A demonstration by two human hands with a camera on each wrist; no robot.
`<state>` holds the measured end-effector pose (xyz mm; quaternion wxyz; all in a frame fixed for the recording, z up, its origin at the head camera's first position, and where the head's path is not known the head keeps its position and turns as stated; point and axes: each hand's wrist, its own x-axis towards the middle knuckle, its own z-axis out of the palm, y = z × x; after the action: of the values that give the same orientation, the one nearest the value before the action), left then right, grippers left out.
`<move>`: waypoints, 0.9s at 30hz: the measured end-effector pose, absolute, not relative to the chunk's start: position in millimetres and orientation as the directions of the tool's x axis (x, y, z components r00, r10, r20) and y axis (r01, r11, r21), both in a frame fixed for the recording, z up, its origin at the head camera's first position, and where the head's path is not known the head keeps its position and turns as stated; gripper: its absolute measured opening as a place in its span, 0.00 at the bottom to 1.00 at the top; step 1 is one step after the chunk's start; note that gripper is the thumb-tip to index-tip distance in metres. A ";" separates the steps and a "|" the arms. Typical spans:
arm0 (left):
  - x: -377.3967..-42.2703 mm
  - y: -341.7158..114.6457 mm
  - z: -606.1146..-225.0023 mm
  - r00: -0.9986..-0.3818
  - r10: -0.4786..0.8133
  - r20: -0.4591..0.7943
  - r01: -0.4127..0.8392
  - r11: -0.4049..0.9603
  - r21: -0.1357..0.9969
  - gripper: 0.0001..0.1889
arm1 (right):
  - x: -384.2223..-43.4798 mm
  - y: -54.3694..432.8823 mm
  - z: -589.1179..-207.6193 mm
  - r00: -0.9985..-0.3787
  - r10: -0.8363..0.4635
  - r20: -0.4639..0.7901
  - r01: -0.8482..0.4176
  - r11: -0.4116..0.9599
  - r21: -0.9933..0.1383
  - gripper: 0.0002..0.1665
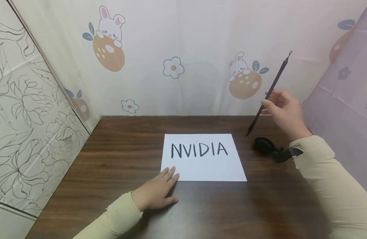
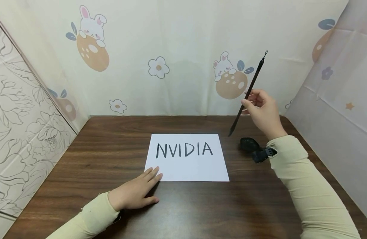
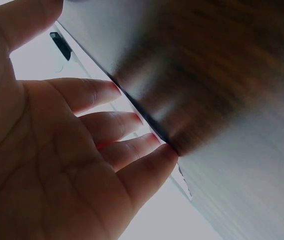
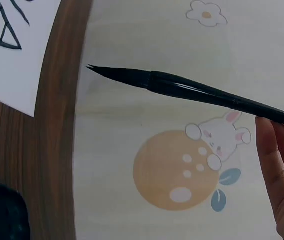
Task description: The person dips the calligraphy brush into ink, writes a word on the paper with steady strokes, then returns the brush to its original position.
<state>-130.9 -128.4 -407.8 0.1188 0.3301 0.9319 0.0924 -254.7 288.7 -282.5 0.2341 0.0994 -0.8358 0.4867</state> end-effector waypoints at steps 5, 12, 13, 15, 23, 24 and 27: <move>-130.9 -128.6 -406.9 -0.754 0.637 -0.161 0.592 0.765 0.254 0.39 | -256.2 304.2 -276.1 -0.861 0.072 0.503 -0.412 0.481 -0.774 0.18; -130.9 -128.6 -407.3 -0.754 0.638 -0.155 0.594 0.763 0.254 0.40 | -257.8 327.8 -267.3 -0.912 0.123 0.391 -0.343 0.293 -0.892 0.17; -130.8 -128.6 -407.5 -0.754 0.639 -0.154 0.595 0.763 0.253 0.40 | -257.8 331.2 -266.8 -0.919 0.128 0.372 -0.328 0.273 -0.904 0.17; -130.3 -128.7 -407.7 -0.754 0.640 -0.152 0.596 0.762 0.252 0.40 | -258.6 337.5 -266.8 -0.931 0.131 0.341 -0.316 0.181 -0.931 0.19; -130.1 -128.8 -409.6 -0.751 0.646 -0.137 0.603 0.755 0.256 0.39 | -262.5 364.0 -273.7 -0.953 0.171 0.251 -0.202 0.260 -0.944 0.17; -130.1 -128.7 -409.5 -0.751 0.646 -0.137 0.603 0.755 0.256 0.39 | -263.1 366.8 -275.1 -0.954 0.175 0.243 -0.192 0.266 -0.945 0.16; -130.0 -128.3 -409.2 -0.751 0.646 -0.138 0.603 0.755 0.257 0.39 | -265.7 375.0 -279.8 -0.959 0.188 0.214 -0.156 0.282 -0.947 0.14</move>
<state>-130.0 -128.3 -409.2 0.1098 0.3355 0.9304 0.0988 -265.7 375.0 -279.8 0.1435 -0.0102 -0.7878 0.5989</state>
